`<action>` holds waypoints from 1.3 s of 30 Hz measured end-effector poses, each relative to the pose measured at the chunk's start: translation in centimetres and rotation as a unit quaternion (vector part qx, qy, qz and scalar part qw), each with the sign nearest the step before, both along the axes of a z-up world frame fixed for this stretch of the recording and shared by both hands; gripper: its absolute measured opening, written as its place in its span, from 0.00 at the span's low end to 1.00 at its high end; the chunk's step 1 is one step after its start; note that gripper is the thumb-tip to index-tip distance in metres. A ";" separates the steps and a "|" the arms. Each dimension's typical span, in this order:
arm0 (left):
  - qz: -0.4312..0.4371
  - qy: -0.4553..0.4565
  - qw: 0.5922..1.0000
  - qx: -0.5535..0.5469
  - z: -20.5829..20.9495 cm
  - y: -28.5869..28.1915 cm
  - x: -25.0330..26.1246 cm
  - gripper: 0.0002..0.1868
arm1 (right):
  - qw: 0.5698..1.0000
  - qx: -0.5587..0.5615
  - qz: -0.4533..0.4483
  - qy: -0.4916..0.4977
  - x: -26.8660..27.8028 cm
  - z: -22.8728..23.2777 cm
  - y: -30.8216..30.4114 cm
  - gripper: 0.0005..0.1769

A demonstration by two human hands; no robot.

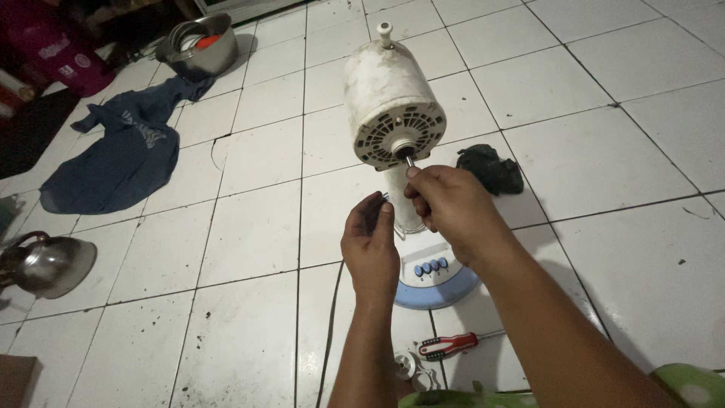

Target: The person assembles a pedestal fan by attaching the motor housing to the stand, securing it with a screwdriver, and then fitting the front wire cage onto the motor shaft.

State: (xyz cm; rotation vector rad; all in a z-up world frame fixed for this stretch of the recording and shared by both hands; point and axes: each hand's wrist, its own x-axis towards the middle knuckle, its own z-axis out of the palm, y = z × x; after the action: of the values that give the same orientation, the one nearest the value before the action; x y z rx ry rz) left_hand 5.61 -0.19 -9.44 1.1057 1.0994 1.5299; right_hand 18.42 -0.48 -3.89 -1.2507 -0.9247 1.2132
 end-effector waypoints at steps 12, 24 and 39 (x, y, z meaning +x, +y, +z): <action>0.007 0.030 0.999 -0.017 0.2 -0.2 -0.2 0.20 | 1.000 0.004 0.004 -0.004 0.0 0.2 -0.5 0.18; -0.008 0.032 0.999 -0.031 -1.2 0.5 0.6 0.22 | 0.999 0.013 -0.018 -0.039 1.0 0.7 -0.5 0.17; -0.009 0.085 0.994 -0.067 -0.1 0.2 0.6 0.27 | 0.951 0.009 -0.210 -0.227 9.3 3.6 -0.2 0.16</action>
State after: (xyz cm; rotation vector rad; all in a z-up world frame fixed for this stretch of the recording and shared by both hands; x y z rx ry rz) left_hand 6.21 0.05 -9.56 1.1662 1.2842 1.3462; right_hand 27.77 -0.71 -0.29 -1.6506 -0.9255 0.5879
